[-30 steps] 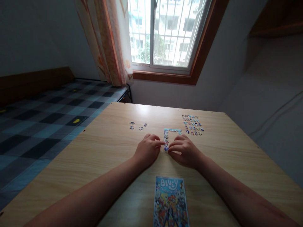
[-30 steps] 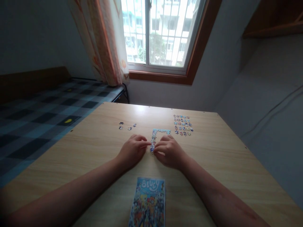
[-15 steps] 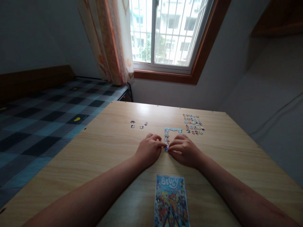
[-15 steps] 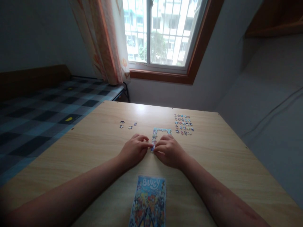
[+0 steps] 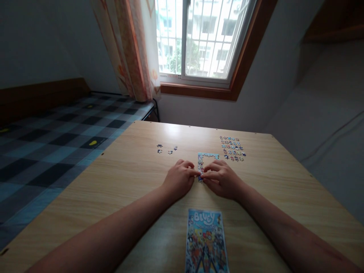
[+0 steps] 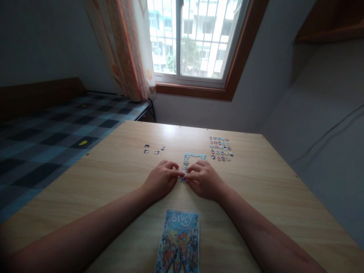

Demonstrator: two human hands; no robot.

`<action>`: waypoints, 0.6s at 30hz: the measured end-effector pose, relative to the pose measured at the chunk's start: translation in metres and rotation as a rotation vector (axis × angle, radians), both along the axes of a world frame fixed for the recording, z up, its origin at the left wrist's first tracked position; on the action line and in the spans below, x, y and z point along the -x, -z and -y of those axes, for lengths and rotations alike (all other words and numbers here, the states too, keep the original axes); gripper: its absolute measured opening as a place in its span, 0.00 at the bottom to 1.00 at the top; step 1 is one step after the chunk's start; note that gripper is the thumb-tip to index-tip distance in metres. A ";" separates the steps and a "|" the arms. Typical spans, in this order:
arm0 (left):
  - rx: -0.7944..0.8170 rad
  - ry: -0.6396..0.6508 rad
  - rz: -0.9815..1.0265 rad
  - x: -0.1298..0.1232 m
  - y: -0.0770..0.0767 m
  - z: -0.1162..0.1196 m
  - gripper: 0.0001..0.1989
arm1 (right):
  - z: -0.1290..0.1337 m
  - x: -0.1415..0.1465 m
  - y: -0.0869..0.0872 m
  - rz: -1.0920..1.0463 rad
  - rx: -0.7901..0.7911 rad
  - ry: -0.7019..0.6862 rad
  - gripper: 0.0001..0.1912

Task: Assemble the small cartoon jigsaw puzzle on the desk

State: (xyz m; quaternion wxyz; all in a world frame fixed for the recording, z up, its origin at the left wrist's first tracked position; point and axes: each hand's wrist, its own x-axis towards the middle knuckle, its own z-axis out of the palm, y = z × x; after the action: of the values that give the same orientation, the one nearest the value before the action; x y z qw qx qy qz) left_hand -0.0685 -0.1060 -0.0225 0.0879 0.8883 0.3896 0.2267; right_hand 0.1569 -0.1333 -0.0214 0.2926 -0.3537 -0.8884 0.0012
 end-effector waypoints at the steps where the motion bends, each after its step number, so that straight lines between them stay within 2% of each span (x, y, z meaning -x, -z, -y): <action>1: -0.002 0.003 0.003 0.000 0.000 0.000 0.16 | 0.000 0.000 0.000 0.005 0.001 -0.001 0.08; 7: 0.002 0.010 0.006 -0.001 0.000 -0.001 0.16 | 0.000 0.000 -0.001 0.008 0.021 -0.008 0.08; 13: -0.008 0.000 0.002 -0.002 -0.002 0.000 0.16 | -0.001 -0.003 -0.002 -0.098 -0.066 0.048 0.09; 18: -0.004 -0.005 -0.003 -0.002 -0.003 0.000 0.16 | 0.000 -0.003 -0.001 -0.071 -0.050 0.042 0.09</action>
State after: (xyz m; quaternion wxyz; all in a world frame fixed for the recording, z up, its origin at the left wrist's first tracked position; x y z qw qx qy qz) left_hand -0.0665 -0.1063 -0.0191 0.0848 0.8878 0.3915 0.2265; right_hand 0.1595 -0.1335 -0.0206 0.3326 -0.3648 -0.8695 -0.0145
